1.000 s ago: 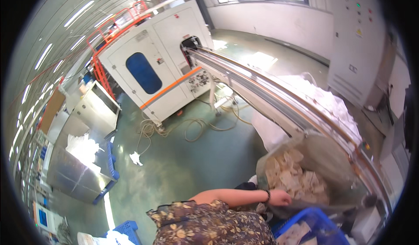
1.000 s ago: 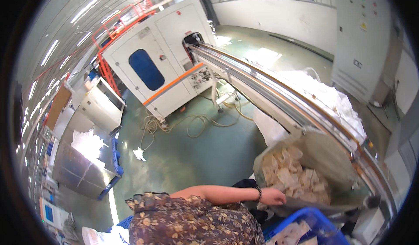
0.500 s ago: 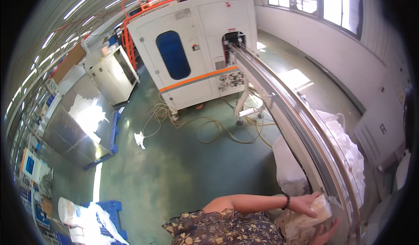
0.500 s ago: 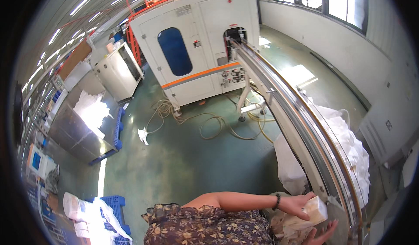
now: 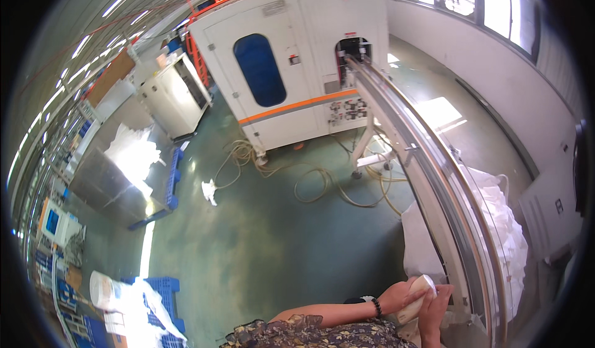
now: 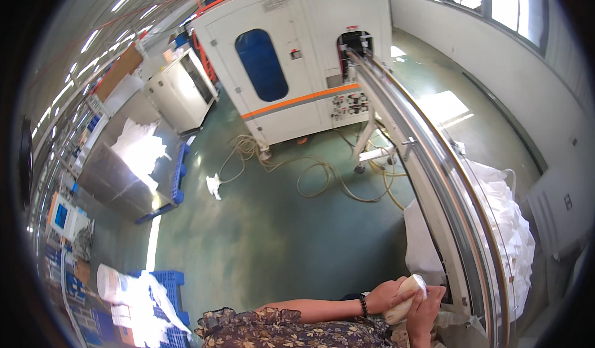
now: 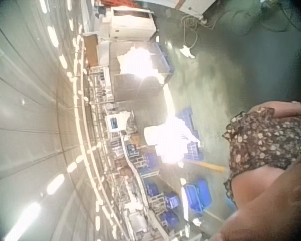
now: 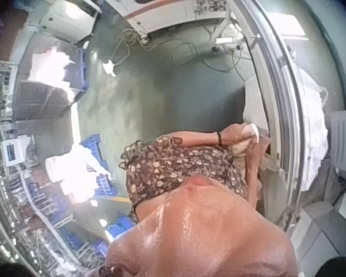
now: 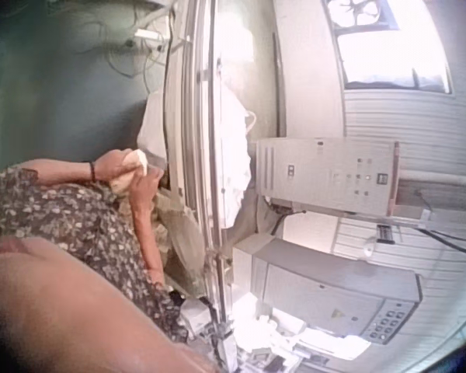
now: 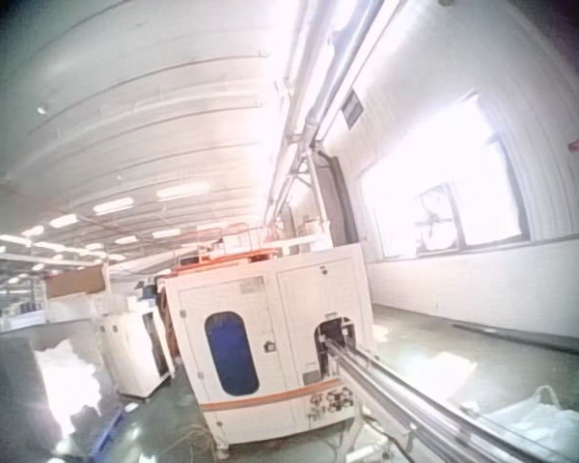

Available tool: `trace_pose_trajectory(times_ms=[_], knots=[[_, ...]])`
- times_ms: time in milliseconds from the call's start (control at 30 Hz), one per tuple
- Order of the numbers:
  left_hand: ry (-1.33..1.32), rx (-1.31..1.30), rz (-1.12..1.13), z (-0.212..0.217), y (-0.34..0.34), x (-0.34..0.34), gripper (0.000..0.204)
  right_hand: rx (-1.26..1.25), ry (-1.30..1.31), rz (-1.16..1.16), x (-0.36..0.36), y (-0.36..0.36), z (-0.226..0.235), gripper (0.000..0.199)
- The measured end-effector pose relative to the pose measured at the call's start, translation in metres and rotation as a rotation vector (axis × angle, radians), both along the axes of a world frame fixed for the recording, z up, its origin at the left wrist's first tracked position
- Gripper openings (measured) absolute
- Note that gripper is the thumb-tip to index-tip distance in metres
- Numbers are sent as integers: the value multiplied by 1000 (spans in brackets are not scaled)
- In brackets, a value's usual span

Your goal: The person picks up and turns over boxes on a conveyor belt and then walks to a bin to retrieve more boxes, placing them onto the industrial machinery.

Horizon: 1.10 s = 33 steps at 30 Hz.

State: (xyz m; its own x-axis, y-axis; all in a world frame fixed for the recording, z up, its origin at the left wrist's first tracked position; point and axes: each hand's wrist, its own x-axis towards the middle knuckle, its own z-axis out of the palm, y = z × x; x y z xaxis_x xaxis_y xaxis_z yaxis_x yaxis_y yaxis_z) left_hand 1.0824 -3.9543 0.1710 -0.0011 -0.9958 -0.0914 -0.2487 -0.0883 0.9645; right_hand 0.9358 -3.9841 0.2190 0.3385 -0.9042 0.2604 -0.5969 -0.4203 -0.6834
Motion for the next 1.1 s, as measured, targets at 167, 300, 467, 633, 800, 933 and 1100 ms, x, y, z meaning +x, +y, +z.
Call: trace_pose_trajectory(times_ms=[167,300,467,633,800,933,1100], knots=[[-77,-150,-205,-10,-16,-37,46,-126,-6,-66,-55,21,-4,15],[5,52,-494,-33,-31,-99,38,185,39,-190,-133,41,-15,27],[-339,-171,-928,-41,-45,-185,44,-318,446,-203,-211,76,5,23],[-268,-81,-1061,11,9,-324,39,-448,398,-272,-319,159,-7,22],[-9,-208,-1467,13,1,-342,42,-527,516,-383,-323,156,26,24],[621,921,-1131,30,21,-385,45,-978,-38,-786,-348,156,95,28],[856,1648,-1069,50,3,-355,53,-852,-1410,-905,-351,161,110,33]])
